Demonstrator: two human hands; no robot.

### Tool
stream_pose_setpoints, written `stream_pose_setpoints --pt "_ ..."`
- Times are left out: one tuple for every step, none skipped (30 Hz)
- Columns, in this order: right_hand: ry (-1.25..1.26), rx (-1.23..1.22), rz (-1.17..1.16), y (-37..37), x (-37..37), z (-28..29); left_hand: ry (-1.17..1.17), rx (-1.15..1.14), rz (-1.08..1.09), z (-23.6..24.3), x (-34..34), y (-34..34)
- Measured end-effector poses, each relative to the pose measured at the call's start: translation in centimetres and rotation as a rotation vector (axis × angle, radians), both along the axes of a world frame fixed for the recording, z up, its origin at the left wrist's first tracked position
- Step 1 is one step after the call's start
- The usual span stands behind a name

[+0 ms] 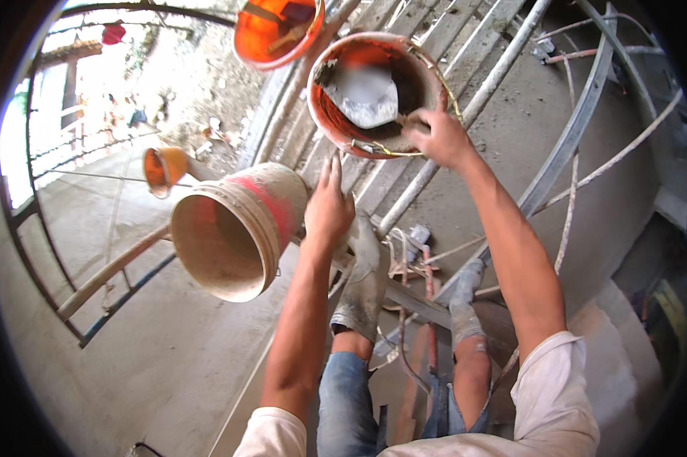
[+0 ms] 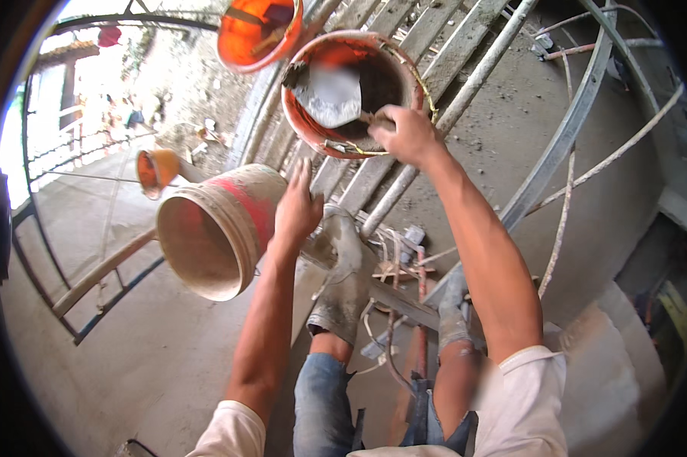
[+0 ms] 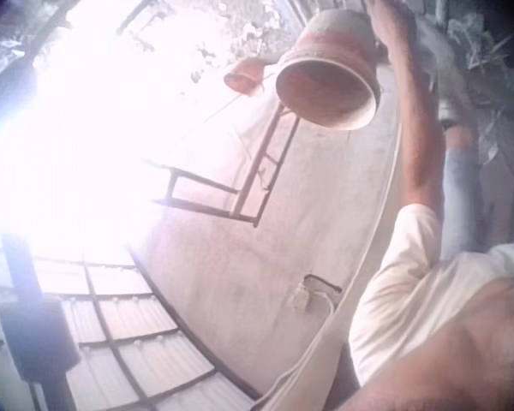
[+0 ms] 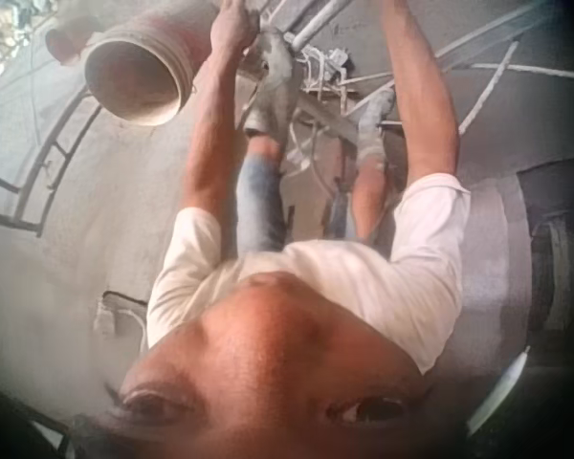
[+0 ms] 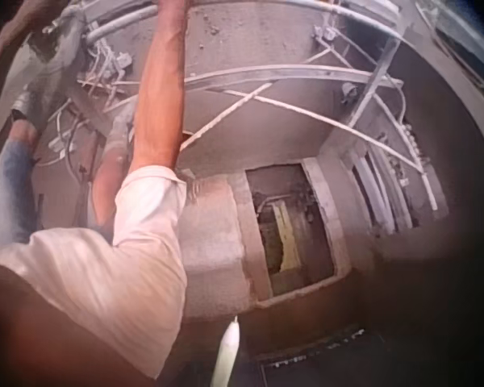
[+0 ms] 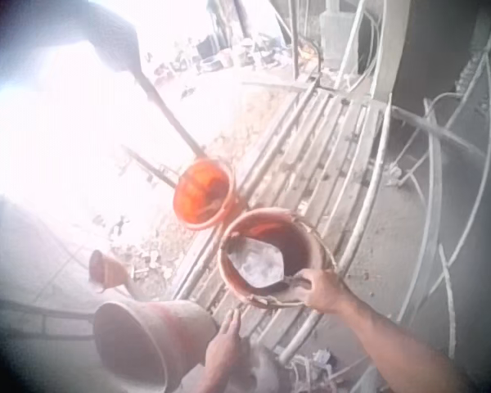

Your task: The person scoops wet cement from a bucket using a trowel and applies it to a wall section between wooden supports. They repeatedly smooth and level the surface with the trowel, working on a curved wall area.

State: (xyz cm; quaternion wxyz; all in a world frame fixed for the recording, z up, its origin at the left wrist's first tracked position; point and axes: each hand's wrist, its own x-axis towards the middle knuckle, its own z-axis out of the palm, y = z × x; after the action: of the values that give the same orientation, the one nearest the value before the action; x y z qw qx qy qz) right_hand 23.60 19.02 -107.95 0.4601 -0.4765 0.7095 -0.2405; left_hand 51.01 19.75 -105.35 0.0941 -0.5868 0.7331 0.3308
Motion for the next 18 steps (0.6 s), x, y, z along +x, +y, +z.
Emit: stream_pose_setpoints --pt "-0.055 -0.106 -0.027 2.0 -0.8 0.9 0.013 -0.027 -0.022 2.3 -0.1 1.9" --pt "-0.102 -0.12 -0.063 3.9 -0.7 3.8 0.035 -0.054 -0.027 4.4 1.1 4.2" --pt "-0.131 -0.106 -0.051 5.9 -1.2 7.0 0.034 -0.084 -0.044 7.1 1.5 6.7" --pt "-0.198 -0.114 -0.057 8.0 -2.5 11.1 0.049 -0.057 -0.089 9.5 1.7 8.8" --pt "-0.248 -0.203 -0.086 10.8 -4.0 13.8 0.002 -0.002 -0.06 12.1 1.3 11.1" --pt "-0.267 -0.303 -0.084 13.3 -4.7 16.8 -0.046 0.004 -0.066 15.1 1.8 13.4" --pt "-0.27 -0.476 -0.124 15.9 -4.8 18.8 -0.078 0.046 -0.01 17.6 2.6 15.9" --pt "-0.366 -0.366 -0.103 18.1 -5.4 22.9 -0.1 -0.015 0.004 20.3 3.0 18.4" --pt "-0.415 -0.432 -0.067 20.2 -6.1 26.4 -0.111 -0.099 -0.012 22.7 3.6 21.2" --pt "-0.418 -0.463 -0.033 22.1 -6.4 29.6 -0.145 -0.041 0.079 25.5 3.5 23.2" --pt "-0.465 -0.525 0.002 23.7 -6.7 32.6 -0.07 -0.113 0.137 28.5 3.2 25.4" --pt "-0.535 -0.483 0.085 25.4 -7.2 35.4 -0.113 -0.102 0.04 32.1 2.9 26.4" --pt "-0.667 -0.404 0.169 26.9 -7.6 37.0 -0.115 -0.227 0.037 34.5 2.5 28.1" --pt "-0.776 -0.409 0.227 28.6 -7.0 38.6 -0.233 -0.097 0.012 37.2 3.1 29.8" --pt "-0.896 -0.427 0.275 30.3 -6.8 40.2 -0.312 -0.058 -0.031 39.0 4.2 31.3" --pt "-1.007 -0.454 0.326 32.2 -6.7 41.0 -0.26 -0.033 -0.015 40.2 5.4 32.5" --pt "-1.062 -0.225 0.199 33.9 -6.5 44.4 -0.106 0.045 -0.081 41.0 6.7 33.8" --pt "-1.43 0.134 0.244 33.9 -5.7 43.7 -0.114 0.22 -0.063 41.8 8.1 34.2"
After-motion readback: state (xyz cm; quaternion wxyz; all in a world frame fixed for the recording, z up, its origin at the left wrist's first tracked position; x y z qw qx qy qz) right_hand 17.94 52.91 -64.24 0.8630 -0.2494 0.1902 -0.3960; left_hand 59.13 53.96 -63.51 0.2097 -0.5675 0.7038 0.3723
